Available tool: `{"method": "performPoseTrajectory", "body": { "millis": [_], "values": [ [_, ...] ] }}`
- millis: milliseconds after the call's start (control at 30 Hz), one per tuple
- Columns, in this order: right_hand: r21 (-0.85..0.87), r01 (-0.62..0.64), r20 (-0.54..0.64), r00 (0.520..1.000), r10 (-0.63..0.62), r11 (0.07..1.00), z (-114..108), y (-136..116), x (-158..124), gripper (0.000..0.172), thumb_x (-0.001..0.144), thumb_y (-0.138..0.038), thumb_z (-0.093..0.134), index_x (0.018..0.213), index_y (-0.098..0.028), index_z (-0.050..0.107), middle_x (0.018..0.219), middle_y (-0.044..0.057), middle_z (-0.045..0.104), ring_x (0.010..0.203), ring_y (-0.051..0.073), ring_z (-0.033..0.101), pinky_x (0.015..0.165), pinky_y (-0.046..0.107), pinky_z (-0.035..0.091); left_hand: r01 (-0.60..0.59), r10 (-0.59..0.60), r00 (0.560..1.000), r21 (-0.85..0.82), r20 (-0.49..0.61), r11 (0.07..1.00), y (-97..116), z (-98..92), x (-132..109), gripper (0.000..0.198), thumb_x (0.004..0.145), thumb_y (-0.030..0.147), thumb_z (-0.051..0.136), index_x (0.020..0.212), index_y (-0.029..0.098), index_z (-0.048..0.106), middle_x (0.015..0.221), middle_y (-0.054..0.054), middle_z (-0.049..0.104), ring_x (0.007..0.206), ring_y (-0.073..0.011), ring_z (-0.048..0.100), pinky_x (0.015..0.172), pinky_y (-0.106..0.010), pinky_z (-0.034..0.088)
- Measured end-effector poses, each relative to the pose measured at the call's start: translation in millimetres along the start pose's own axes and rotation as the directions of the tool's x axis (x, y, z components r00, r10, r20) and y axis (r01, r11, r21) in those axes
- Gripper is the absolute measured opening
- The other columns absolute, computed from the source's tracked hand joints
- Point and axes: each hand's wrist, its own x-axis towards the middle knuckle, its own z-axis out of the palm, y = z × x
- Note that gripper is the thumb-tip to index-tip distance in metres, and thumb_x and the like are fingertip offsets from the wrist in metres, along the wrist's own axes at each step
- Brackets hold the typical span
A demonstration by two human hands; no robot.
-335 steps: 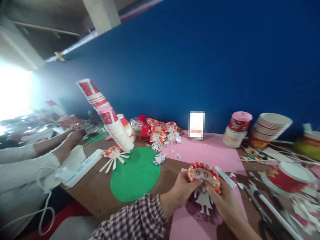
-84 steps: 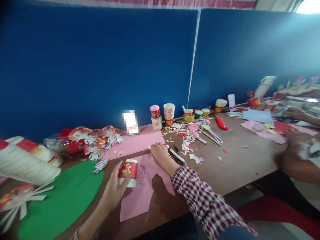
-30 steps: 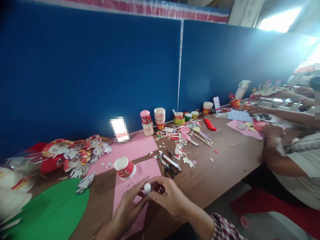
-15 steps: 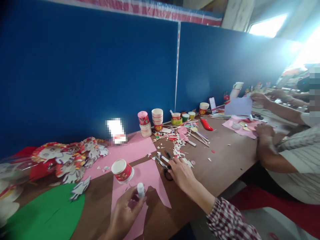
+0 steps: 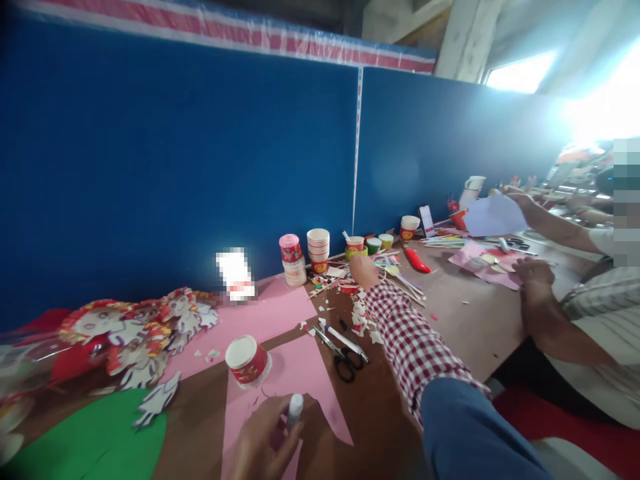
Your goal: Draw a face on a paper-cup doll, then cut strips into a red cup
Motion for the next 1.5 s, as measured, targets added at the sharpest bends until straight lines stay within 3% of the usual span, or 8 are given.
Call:
{"method": "performPoseTrajectory", "body": {
  "millis": [267, 533, 700, 867, 967, 1100, 1300, 1500],
  "values": [
    [0.063, -0.092, 0.03, 0.995, 0.091, 0.994, 17.0, -16.3, 23.8, 0.032, 0.09, -0.03, 0.056, 0.117, -0.013, 0.054, 0.117, 0.011, 0.057, 0.098, 0.021, 0.059, 0.083, 0.04, 0.051, -0.046, 0.046, 0.999, -0.008, 0.019, 0.999, 0.1, -0.4, 2.8, 0.024, 0.08, 0.02, 0.055, 0.103, 0.024, 0.057, 0.077, -0.004, 0.067, 0.064, -0.0159, 0.062, 0.056, -0.024, 0.051],
    [0.318, -0.08, -0.028, 0.995, 0.094, 0.945, 5.2, -15.5, 16.7, 0.031, 0.091, -0.03, 0.054, 0.118, -0.016, 0.054, 0.118, 0.008, 0.057, 0.098, 0.021, 0.059, 0.082, 0.041, 0.051, 0.012, -0.012, 1.0, 0.006, 0.012, 1.0, -2.5, -3.6, -0.8, 0.036, 0.082, 0.018, 0.053, 0.118, 0.023, 0.051, 0.091, -0.008, 0.066, 0.078, -0.018, 0.063, 0.066, -0.027, 0.054],
    [0.588, 0.142, -0.144, 0.987, -0.069, 0.796, -1.0, -16.2, -33.8, 0.032, 0.088, -0.034, 0.056, 0.111, -0.013, 0.054, 0.101, 0.008, 0.062, 0.092, 0.021, 0.06, 0.079, 0.037, 0.05, 0.175, -0.176, 0.984, -0.055, 0.0, 0.983, -0.6, -2.6, -1.7, 0.036, 0.086, 0.023, 0.05, 0.122, 0.02, 0.048, 0.092, -0.008, 0.065, 0.079, -0.0183, 0.063, 0.068, -0.03, 0.054],
    [0.812, 0.359, -0.184, 0.905, -0.383, 0.461, 30.0, -40.4, -127.2, 0.03, 0.084, -0.041, 0.057, 0.1, -0.017, 0.054, 0.083, 0.002, 0.063, 0.076, 0.015, 0.06, 0.068, 0.027, 0.049, 0.413, -0.424, 0.905, -0.19, -0.019, 0.891, 3.3, -0.7, -0.8, 0.032, 0.085, 0.032, 0.054, 0.113, 0.017, 0.051, 0.095, -0.008, 0.066, 0.074, -0.0172, 0.064, 0.062, -0.028, 0.054],
    [0.879, 0.364, -0.173, 0.847, -0.503, 0.309, 48.0, -51.3, -165.8, 0.029, 0.086, -0.041, 0.054, 0.101, -0.016, 0.057, 0.082, 0.003, 0.062, 0.073, 0.013, 0.058, 0.065, 0.025, 0.047, 0.423, -0.447, 0.894, -0.258, -0.04, 0.869, 5.4, -2.7, 2.1, 0.041, 0.086, 0.034, 0.052, 0.122, 0.016, 0.046, 0.103, -0.01, 0.065, 0.075, -0.0162, 0.063, 0.063, -0.027, 0.054],
    [0.94, 0.298, -0.152, 0.804, -0.575, 0.168, 52.8, -54.4, -180.7, 0.029, 0.086, -0.039, 0.056, 0.104, -0.017, 0.059, 0.083, 0.002, 0.061, 0.072, 0.012, 0.054, 0.064, 0.024, 0.044, 0.46, -0.483, 0.875, -0.261, -0.028, 0.849, 4.6, -3.8, 3.9, 0.036, 0.087, 0.035, 0.051, 0.118, 0.016, 0.052, 0.097, -0.009, 0.066, 0.068, -0.0142, 0.061, 0.06, -0.026, 0.052],
    [0.949, 0.278, -0.138, 0.793, -0.593, 0.151, 43.5, -52.5, -185.4, 0.027, 0.086, -0.039, 0.057, 0.103, -0.019, 0.062, 0.082, 0.001, 0.059, 0.072, 0.012, 0.052, 0.066, 0.024, 0.043, 0.48, -0.508, 0.861, -0.301, -0.015, 0.824, -1.0, -0.9, 1.9, 0.033, 0.087, 0.033, 0.049, 0.116, 0.017, 0.053, 0.097, -0.007, 0.066, 0.074, -0.0147, 0.06, 0.066, -0.027, 0.051],
    [0.938, 0.257, -0.063, 0.786, -0.615, 0.233, 40.8, -55.0, -192.7, 0.031, 0.084, -0.042, 0.058, 0.105, -0.02, 0.064, 0.085, 0.003, 0.065, 0.069, 0.012, 0.054, 0.064, 0.025, 0.044, 0.463, -0.487, 0.874, -0.302, -0.005, 0.834, 1.9, -3.4, 4.1, 0.032, 0.087, 0.032, 0.05, 0.114, 0.017, 0.056, 0.098, -0.007, 0.066, 0.08, -0.0166, 0.062, 0.071, -0.028, 0.051]
  ]
}}
